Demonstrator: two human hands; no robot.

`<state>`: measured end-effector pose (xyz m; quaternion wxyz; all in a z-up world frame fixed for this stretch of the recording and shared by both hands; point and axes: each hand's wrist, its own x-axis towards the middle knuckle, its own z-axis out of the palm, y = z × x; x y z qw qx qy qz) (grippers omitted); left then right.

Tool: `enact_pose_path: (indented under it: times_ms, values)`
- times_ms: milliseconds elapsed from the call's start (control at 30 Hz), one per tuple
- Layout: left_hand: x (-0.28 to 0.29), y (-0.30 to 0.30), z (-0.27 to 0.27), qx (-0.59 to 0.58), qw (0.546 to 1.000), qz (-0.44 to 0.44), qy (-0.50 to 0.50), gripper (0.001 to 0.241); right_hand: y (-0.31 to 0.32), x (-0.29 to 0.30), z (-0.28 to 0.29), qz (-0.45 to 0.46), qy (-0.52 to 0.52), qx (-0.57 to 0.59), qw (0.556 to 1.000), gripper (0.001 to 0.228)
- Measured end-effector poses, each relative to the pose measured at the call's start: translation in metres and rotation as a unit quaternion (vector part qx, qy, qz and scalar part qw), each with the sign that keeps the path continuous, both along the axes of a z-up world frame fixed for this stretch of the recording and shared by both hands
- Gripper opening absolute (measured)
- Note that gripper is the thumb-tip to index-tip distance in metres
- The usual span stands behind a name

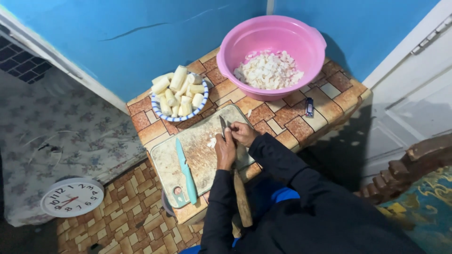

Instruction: Peeling and chopping root vegetables on a cutting board and placing them into a pink bowl.

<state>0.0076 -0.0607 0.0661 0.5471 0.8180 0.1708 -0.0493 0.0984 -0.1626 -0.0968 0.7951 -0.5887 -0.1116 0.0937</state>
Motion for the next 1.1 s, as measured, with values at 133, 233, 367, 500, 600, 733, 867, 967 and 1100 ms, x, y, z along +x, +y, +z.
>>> enact_pose_path:
  times_ms: [133,233,367,500,600,733,867,967,1100]
  values:
    - [0.000,-0.001,-0.003,0.009,1.000,0.010,0.003,0.061,-0.001,0.002,-0.010,0.014,-0.006,0.009,1.000,0.012]
    - [0.000,0.000,0.001,0.006,1.000,0.002,0.015,0.063,0.001,0.009,-0.019,0.014,-0.004,0.014,1.000,0.016]
    - [0.001,0.001,0.002,-0.002,1.000,-0.002,0.009,0.063,0.002,-0.010,0.017,0.011,-0.013,0.013,1.000,0.019]
    - [0.003,0.004,0.007,-0.018,1.000,0.000,-0.008,0.066,0.004,-0.013,0.019,0.006,-0.020,0.037,0.999,0.023]
    - [0.000,0.006,0.002,-0.003,0.999,-0.033,0.009,0.066,0.005,-0.014,0.026,-0.045,-0.026,0.012,0.999,0.018]
    - [-0.012,0.003,0.026,0.005,0.998,-0.056,-0.001,0.061,-0.002,-0.013,0.053,-0.057,-0.061,-0.092,0.992,0.016]
    - [-0.024,-0.001,0.055,0.019,0.994,-0.106,0.000,0.068,-0.006,-0.022,0.074,-0.050,-0.076,-0.151,0.984,0.015]
    - [-0.024,-0.002,0.058,0.016,0.993,-0.113,-0.005,0.065,-0.007,-0.023,0.079,-0.040,-0.090,-0.114,0.989,0.014]
    - [-0.009,0.008,0.019,0.016,0.994,-0.106,0.002,0.058,-0.006,-0.016,0.055,-0.025,-0.134,-0.098,0.986,0.015]
